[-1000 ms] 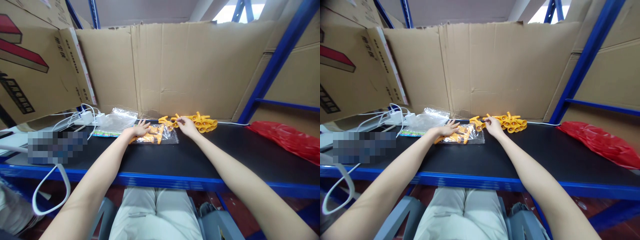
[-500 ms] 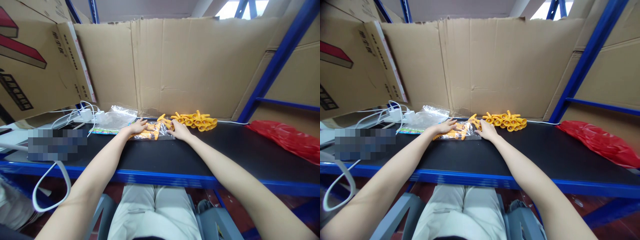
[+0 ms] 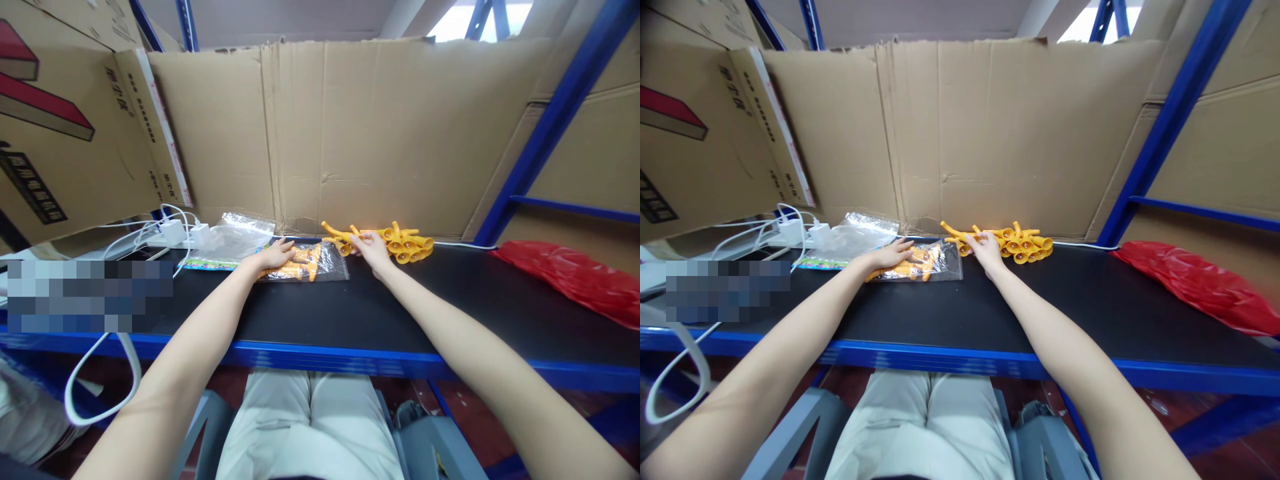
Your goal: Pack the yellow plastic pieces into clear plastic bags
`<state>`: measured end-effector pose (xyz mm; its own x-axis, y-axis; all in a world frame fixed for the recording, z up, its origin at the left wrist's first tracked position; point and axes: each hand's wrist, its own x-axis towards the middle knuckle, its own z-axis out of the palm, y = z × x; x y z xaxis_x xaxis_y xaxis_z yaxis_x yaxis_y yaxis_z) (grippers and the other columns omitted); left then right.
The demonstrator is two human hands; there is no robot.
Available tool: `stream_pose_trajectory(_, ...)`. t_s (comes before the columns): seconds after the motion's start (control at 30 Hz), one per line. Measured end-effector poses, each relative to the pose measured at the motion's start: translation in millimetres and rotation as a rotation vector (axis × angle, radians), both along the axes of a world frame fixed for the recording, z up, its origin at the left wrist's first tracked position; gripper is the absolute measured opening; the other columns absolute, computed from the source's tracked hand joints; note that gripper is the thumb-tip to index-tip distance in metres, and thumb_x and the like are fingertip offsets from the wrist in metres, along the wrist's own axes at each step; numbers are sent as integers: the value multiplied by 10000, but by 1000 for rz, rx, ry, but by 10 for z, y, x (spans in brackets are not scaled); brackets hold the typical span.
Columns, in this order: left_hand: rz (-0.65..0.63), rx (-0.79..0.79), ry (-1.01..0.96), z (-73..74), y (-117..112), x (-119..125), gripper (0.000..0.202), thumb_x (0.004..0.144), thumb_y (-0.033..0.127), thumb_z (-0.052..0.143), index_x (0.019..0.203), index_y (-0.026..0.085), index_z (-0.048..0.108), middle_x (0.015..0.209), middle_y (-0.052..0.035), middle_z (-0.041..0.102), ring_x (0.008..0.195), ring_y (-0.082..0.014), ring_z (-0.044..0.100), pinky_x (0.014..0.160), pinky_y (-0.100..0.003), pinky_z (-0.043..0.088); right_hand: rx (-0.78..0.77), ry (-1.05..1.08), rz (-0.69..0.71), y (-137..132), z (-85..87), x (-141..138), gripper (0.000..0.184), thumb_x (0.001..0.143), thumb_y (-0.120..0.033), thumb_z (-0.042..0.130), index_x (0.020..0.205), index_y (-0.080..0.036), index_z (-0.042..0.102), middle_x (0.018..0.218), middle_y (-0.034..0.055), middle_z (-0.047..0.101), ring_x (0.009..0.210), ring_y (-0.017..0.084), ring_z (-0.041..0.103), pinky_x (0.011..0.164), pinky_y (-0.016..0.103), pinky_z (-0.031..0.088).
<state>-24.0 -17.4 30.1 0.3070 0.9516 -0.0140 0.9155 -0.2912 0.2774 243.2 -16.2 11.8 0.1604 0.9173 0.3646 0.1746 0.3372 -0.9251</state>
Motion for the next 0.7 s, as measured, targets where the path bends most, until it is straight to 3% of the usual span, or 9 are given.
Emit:
stream_pose_trajectory(0.17, 7, 4, 8, 0, 4, 3, 677, 842, 519, 210, 1416, 161, 200, 1484, -27, -32, 1360, -235, 65, 1089, -361, 114, 113, -4, -139, -21, 140, 78, 395, 691, -445, 597, 956, -198, 440, 845, 39, 594, 610, 128, 579, 603, 281, 481)
stream_pose_trajectory(0.37, -1, 6, 13, 17, -21, 9, 684, 834, 526, 202, 1415, 165, 202, 1484, -25, 8, 1360, -238, 64, 1085, -378, 129, 387, -214, -269, -80, 259, 131, 335, 749, -392, 539, 1000, -170, 525, 1043, 91, 590, 904, 176, 565, 807, 318, 449)
stream_pose_trajectory(0.7, -2, 3, 10, 26, -28, 13, 681, 834, 516, 208, 1413, 158, 212, 1488, -31, 39, 1361, -227, 52, 1087, -355, 118, 369, -309, -275, -188, 293, 80, 324, 738, -324, 571, 1016, -173, 505, 1071, 95, 571, 979, 195, 533, 868, 361, 403)
